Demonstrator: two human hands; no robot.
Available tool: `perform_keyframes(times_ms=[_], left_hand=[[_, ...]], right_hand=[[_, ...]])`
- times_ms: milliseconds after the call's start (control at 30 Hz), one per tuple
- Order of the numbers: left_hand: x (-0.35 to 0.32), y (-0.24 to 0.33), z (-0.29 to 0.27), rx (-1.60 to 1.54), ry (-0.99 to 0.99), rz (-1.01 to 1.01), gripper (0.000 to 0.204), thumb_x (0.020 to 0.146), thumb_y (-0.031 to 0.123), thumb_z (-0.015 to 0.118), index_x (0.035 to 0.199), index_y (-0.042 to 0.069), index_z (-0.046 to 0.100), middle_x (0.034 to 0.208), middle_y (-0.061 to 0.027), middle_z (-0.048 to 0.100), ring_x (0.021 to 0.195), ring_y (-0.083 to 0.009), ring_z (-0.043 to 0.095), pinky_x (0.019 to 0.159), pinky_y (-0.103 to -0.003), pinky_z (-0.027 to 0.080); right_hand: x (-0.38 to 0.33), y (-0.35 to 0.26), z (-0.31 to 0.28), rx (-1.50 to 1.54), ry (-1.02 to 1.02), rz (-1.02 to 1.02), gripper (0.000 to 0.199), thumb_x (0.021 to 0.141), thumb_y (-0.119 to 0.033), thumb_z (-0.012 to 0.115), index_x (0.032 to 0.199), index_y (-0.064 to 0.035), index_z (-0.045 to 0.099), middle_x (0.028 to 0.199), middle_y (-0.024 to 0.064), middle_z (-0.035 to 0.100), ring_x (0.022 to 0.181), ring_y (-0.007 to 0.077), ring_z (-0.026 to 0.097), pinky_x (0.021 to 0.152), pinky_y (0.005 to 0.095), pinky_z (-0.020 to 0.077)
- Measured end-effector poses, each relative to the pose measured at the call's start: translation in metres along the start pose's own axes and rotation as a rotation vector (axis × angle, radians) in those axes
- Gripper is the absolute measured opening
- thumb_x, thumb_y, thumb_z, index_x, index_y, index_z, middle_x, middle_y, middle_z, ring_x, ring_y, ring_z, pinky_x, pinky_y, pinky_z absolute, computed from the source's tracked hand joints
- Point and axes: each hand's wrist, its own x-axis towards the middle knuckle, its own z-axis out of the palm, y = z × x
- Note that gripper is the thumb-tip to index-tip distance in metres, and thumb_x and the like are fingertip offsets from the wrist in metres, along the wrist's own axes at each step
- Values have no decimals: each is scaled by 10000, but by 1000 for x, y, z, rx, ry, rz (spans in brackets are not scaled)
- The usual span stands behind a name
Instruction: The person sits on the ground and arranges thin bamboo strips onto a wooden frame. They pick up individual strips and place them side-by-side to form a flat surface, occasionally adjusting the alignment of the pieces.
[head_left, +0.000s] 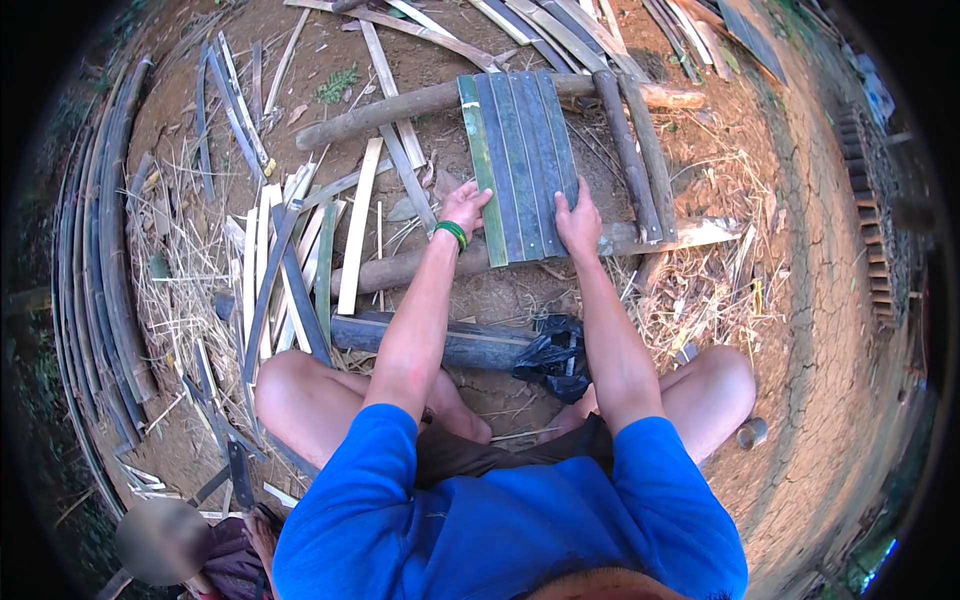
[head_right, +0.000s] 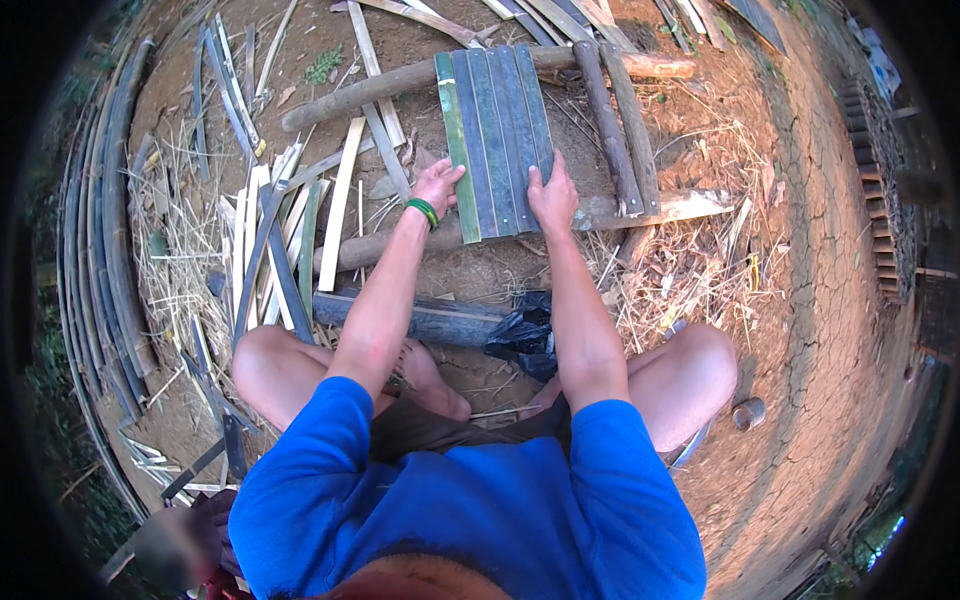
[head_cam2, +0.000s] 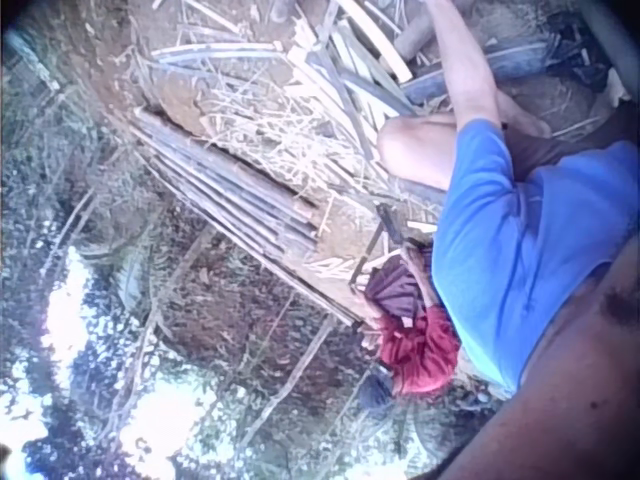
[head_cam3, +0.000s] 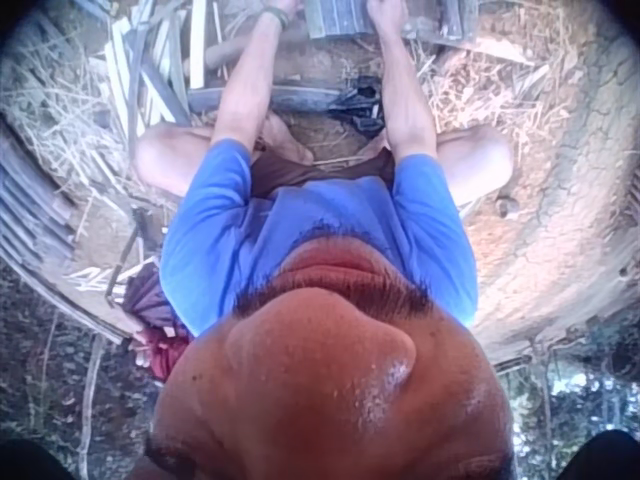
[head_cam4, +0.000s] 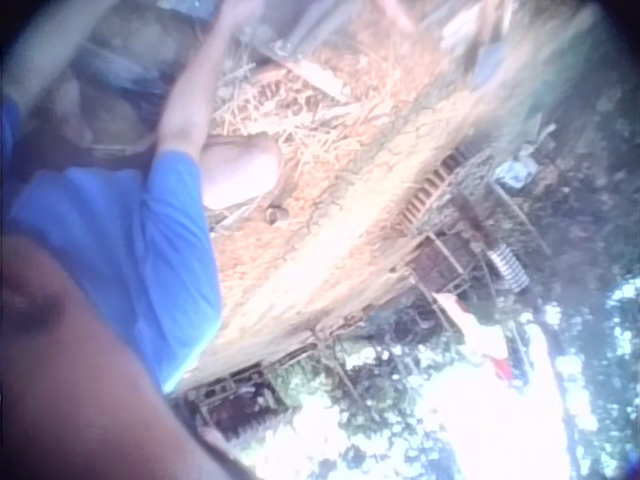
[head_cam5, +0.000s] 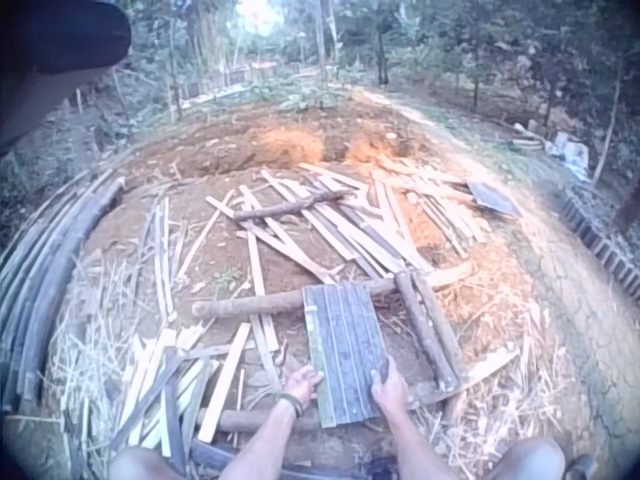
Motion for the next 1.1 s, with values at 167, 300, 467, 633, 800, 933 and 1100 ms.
perform_keyframes(times_ms=[167,300,467,633,800,933,1100], left_hand=[[2,-1,1,0,13,13,260,971,143,630,1217,68,586,1113,-47,700,952,-157,695,835,-355,588],[5,0,3,33,43,10,290,976,143,624,1247,57,571,1146,-68,690,974,-160,687,830,-352,586],[4,-4,-1,128,134,109,379,950,197,673,1276,31,571,1132,-77,700,979,-172,683,816,-358,576],[-28,17,-73,1113,819,559,551,791,294,804,1209,2,597,1144,-192,658,1024,-317,645,887,-422,515],[-91,26,-164,1554,1049,201,482,831,320,758,1202,67,583,1129,-168,615,1041,-340,612,893,-474,505],[-98,51,-176,615,508,71,246,990,240,590,1100,20,590,1023,-160,708,787,-228,695,739,-354,580],[-93,39,-138,-14,72,151,189,1032,159,513,1125,0,553,1083,-163,687,862,-211,706,772,-335,592]], right_hand=[[1,-1,-2,-11,1,-8,641,903,-333,629,1457,-75,436,1276,238,620,1162,423,596,1014,469,442],[2,0,-1,-11,4,-5,635,902,-337,629,1448,-69,447,1230,253,639,1135,430,610,991,475,460],[5,4,7,-55,7,-42,636,902,-344,635,1441,-59,455,1191,268,653,1101,432,630,967,480,475],[3,7,8,-56,12,-55,634,907,-361,630,1441,-69,456,1200,262,653,1128,431,619,971,480,467],[-2,6,10,-43,24,-95,629,909,-376,620,1443,-86,456,1204,260,651,1123,438,616,973,481,463],[4,7,10,-79,26,-78,629,908,-382,618,1445,-98,454,1198,260,652,1110,437,621,967,482,467],[0,2,5,-84,34,-63,628,913,-374,608,1442,-79,446,1192,258,652,1094,436,627,956,483,477]])
